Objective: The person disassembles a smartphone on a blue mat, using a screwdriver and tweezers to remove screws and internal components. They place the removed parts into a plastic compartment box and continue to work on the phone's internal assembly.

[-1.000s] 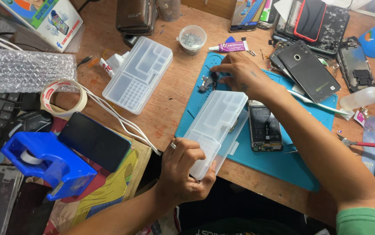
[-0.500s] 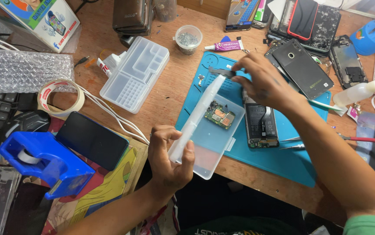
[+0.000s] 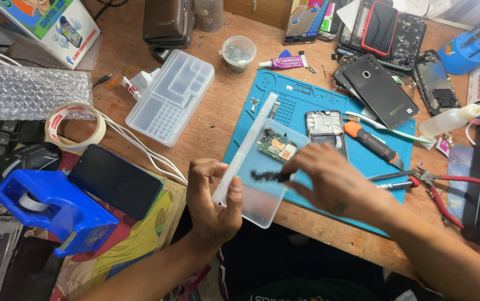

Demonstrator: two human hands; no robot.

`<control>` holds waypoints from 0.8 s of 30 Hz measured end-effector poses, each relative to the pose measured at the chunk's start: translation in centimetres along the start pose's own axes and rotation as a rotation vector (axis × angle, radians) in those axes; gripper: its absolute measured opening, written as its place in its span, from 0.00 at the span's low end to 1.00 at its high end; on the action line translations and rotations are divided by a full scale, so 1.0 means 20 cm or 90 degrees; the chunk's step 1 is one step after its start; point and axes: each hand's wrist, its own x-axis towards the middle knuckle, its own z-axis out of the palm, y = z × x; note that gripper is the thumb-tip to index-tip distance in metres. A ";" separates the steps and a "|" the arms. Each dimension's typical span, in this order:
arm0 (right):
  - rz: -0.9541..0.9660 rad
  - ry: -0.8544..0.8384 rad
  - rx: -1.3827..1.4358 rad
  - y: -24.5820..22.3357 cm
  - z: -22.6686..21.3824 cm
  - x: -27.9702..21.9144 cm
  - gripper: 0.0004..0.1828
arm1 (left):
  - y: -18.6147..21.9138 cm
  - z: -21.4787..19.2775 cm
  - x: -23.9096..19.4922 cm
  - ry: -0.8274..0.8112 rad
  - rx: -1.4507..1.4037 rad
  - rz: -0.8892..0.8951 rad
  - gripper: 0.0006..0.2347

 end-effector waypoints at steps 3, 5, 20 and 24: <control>-0.211 0.112 0.001 -0.10 0.07 -0.02 0.15 | 0.03 0.01 -0.01 -0.008 -0.001 0.054 0.11; -0.218 0.099 0.010 -0.14 0.11 -0.02 0.14 | 0.04 0.02 -0.01 -0.024 0.002 0.095 0.11; -0.055 0.258 0.084 0.42 -0.13 0.35 0.07 | 0.02 0.05 -0.07 -0.161 0.007 0.248 0.12; -0.170 0.321 0.054 0.40 -0.04 0.64 0.10 | 0.02 0.04 -0.08 -0.177 -0.017 0.244 0.13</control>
